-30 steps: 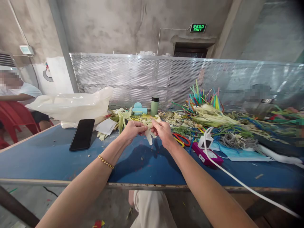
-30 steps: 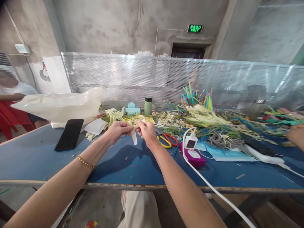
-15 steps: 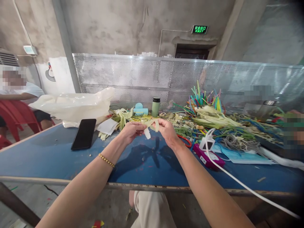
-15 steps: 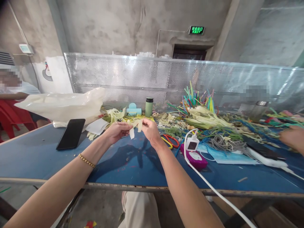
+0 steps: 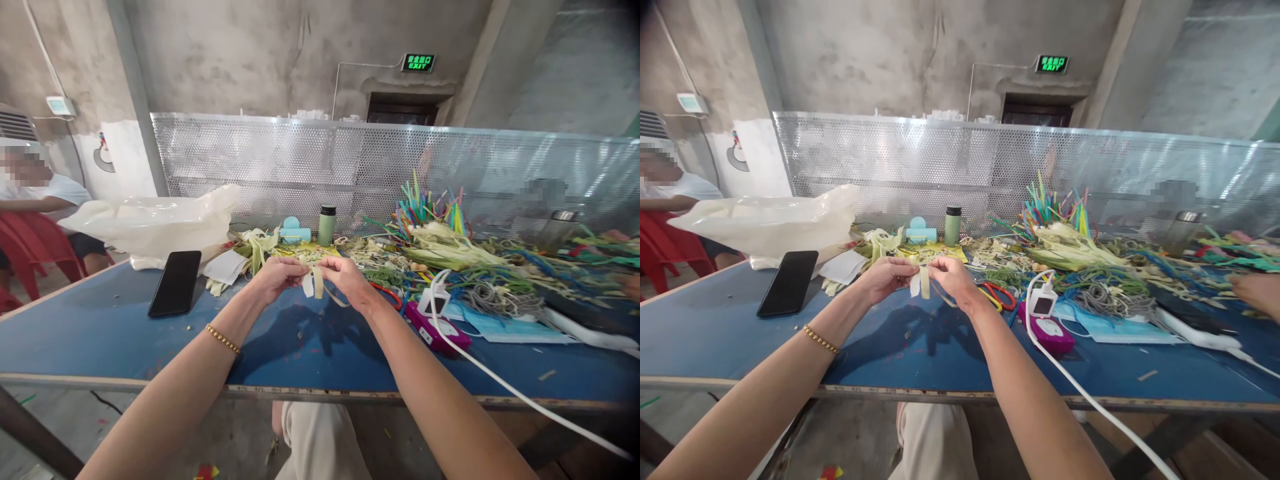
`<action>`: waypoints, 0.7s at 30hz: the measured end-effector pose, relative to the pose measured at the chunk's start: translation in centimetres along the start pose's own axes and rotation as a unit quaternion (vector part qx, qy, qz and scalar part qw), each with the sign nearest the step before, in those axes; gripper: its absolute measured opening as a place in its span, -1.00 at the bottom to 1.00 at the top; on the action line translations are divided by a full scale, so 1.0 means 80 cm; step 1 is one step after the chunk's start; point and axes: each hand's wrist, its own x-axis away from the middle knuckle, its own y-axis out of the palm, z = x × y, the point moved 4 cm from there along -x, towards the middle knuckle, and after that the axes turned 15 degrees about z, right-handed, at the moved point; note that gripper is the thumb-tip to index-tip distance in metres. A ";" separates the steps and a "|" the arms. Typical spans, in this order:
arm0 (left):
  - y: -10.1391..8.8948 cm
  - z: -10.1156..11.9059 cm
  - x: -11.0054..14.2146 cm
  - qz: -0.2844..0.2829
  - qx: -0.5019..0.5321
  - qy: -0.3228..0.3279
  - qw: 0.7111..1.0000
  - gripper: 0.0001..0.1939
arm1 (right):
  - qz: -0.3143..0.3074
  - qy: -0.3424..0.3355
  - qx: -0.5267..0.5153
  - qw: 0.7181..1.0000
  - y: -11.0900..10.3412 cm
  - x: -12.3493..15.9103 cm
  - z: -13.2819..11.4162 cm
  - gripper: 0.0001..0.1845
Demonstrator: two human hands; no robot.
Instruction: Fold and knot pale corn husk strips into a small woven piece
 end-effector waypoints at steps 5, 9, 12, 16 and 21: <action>0.003 0.006 0.006 -0.034 -0.053 0.035 0.997 -0.83 | -0.043 0.035 -0.040 0.998 0.004 0.001 0.003 -0.69; 0.000 0.006 0.003 -0.028 -0.074 0.057 0.995 -0.81 | -0.038 -0.077 0.039 0.996 0.003 -0.001 -0.004 -0.83; -0.003 0.002 -0.001 -0.005 -0.056 0.039 0.998 -0.82 | -0.027 -0.179 0.111 0.977 0.004 0.002 -0.009 -0.91; -0.005 -0.001 -0.005 0.024 -0.039 0.020 0.999 -0.86 | -0.009 -0.267 0.159 0.951 0.007 0.009 -0.018 -0.86; -0.005 0.000 -0.006 0.031 -0.055 0.040 0.997 -0.84 | 0.069 -0.274 0.178 0.943 0.001 0.008 -0.026 -0.70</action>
